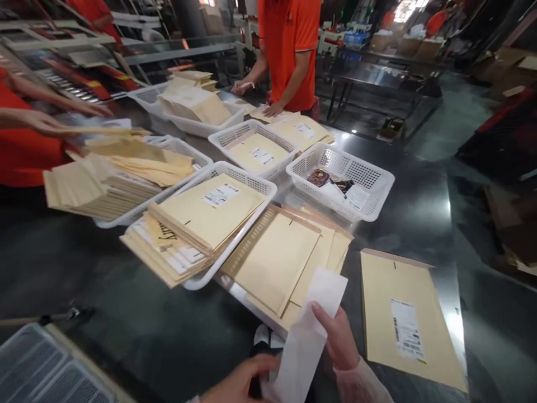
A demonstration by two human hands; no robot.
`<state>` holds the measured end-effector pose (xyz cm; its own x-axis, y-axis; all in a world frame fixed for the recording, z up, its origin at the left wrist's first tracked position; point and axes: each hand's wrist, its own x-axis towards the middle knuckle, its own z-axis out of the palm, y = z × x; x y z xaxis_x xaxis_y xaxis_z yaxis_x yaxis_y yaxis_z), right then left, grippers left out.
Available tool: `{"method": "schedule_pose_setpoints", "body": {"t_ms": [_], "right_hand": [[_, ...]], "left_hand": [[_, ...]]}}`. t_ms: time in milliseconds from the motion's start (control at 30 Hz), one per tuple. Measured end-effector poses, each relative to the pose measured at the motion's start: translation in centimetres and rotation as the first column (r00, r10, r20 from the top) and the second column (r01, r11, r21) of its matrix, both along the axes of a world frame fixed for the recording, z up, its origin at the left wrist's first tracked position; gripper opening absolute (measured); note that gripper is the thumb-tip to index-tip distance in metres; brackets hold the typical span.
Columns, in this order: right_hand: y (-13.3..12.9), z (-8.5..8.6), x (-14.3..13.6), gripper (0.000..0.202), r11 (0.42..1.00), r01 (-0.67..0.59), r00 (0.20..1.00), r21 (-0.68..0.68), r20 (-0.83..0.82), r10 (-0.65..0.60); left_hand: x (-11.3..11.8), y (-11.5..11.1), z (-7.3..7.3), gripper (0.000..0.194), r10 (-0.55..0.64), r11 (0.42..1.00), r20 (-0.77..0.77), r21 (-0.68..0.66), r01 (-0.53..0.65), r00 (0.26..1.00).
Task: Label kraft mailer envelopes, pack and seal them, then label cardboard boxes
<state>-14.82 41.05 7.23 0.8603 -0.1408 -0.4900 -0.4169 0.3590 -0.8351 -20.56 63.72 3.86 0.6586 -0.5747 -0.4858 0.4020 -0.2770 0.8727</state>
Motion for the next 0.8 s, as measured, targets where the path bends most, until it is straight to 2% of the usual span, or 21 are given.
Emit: {"method": "schedule_pose_setpoints", "body": {"t_ms": [33, 67, 133, 167, 200, 233, 300, 367, 400, 467, 500, 533, 600, 667, 733, 800], "right_hand": [[0.5, 0.4, -0.2, 0.052, 0.995, -0.099, 0.995, -0.01, 0.015, 0.099], [1.2, 0.8, -0.4, 0.05, 0.981, -0.193, 0.981, -0.028, 0.032, 0.194], [2.5, 1.7, -0.9, 0.045, 0.936, -0.318, 0.934, -0.148, 0.118, 0.336], [3.1, 2.1, -1.0, 0.039, 0.905, -0.336, 0.898, -0.262, 0.203, 0.392], [3.6, 2.5, -1.0, 0.032, 0.86, -0.309, 0.85, -0.407, 0.287, 0.441], [4.0, 2.7, -0.9, 0.025, 0.788, -0.239, 0.784, -0.568, 0.365, 0.501], [4.6, 2.7, -0.6, 0.015, 0.595, -0.04, 0.634, -0.803, 0.44, 0.636], [5.1, 2.5, -0.5, 0.015, 0.419, 0.096, 0.501, -0.903, 0.408, 0.764], [5.2, 2.4, -0.4, 0.02, 0.357, 0.12, 0.421, -0.926, 0.373, 0.826], [5.2, 2.3, -0.3, 0.036, 0.291, 0.079, 0.293, -0.953, 0.301, 0.907], [5.2, 2.4, -0.2, 0.044, 0.272, 0.036, 0.284, -0.962, 0.271, 0.92], [5.1, 2.5, 0.0, 0.051, 0.272, -0.024, 0.328, -0.962, 0.249, 0.911], [5.2, 2.8, 0.8, 0.059, 0.33, -0.206, 0.531, -0.921, 0.178, 0.829], [5.9, 2.7, 1.7, 0.046, 0.399, -0.406, 0.675, -0.822, 0.025, 0.738], [7.0, 2.1, 2.4, 0.031, 0.455, -0.523, 0.713, -0.721, -0.077, 0.697], [8.1, 1.4, 2.7, 0.034, 0.507, -0.528, 0.746, -0.681, -0.086, 0.661]], "left_hand": [[1.0, -0.1, 0.1, 0.081, 0.072, 0.997, 0.067, -0.023, -0.071, 0.995], [2.1, -0.4, 0.2, 0.085, 0.157, 0.987, 0.116, -0.059, -0.151, 0.981], [4.4, -1.1, 0.2, 0.065, 0.295, 0.948, 0.098, -0.151, -0.279, 0.95], [5.3, -1.3, 0.1, 0.051, 0.339, 0.924, 0.038, -0.201, -0.325, 0.94], [6.1, -1.5, -0.1, 0.044, 0.368, 0.896, -0.054, -0.248, -0.369, 0.928], [6.6, -1.5, -0.2, 0.045, 0.379, 0.862, -0.172, -0.291, -0.415, 0.909], [7.1, -1.0, -0.4, 0.051, 0.356, 0.783, -0.407, -0.361, -0.507, 0.841], [7.1, -0.1, -0.4, 0.05, 0.308, 0.733, -0.526, -0.4, -0.55, 0.793], [7.1, 0.5, -0.4, 0.048, 0.303, 0.726, -0.541, -0.402, -0.558, 0.784], [7.2, 1.5, -0.5, 0.046, 0.346, 0.729, -0.511, -0.381, -0.568, 0.787], [7.4, 1.9, -0.5, 0.046, 0.376, 0.735, -0.485, -0.363, -0.573, 0.79], [7.6, 2.3, -0.4, 0.047, 0.403, 0.743, -0.456, -0.343, -0.574, 0.794], [8.1, 2.7, -0.2, 0.049, 0.437, 0.774, -0.377, -0.306, -0.555, 0.817], [8.4, 2.9, 0.0, 0.051, 0.432, 0.816, -0.307, -0.268, -0.513, 0.848], [8.5, 3.0, 0.0, 0.051, 0.414, 0.857, -0.261, -0.211, -0.47, 0.872], [8.6, 3.0, -0.5, 0.048, 0.43, 0.878, -0.211, -0.131, -0.461, 0.878]]}}
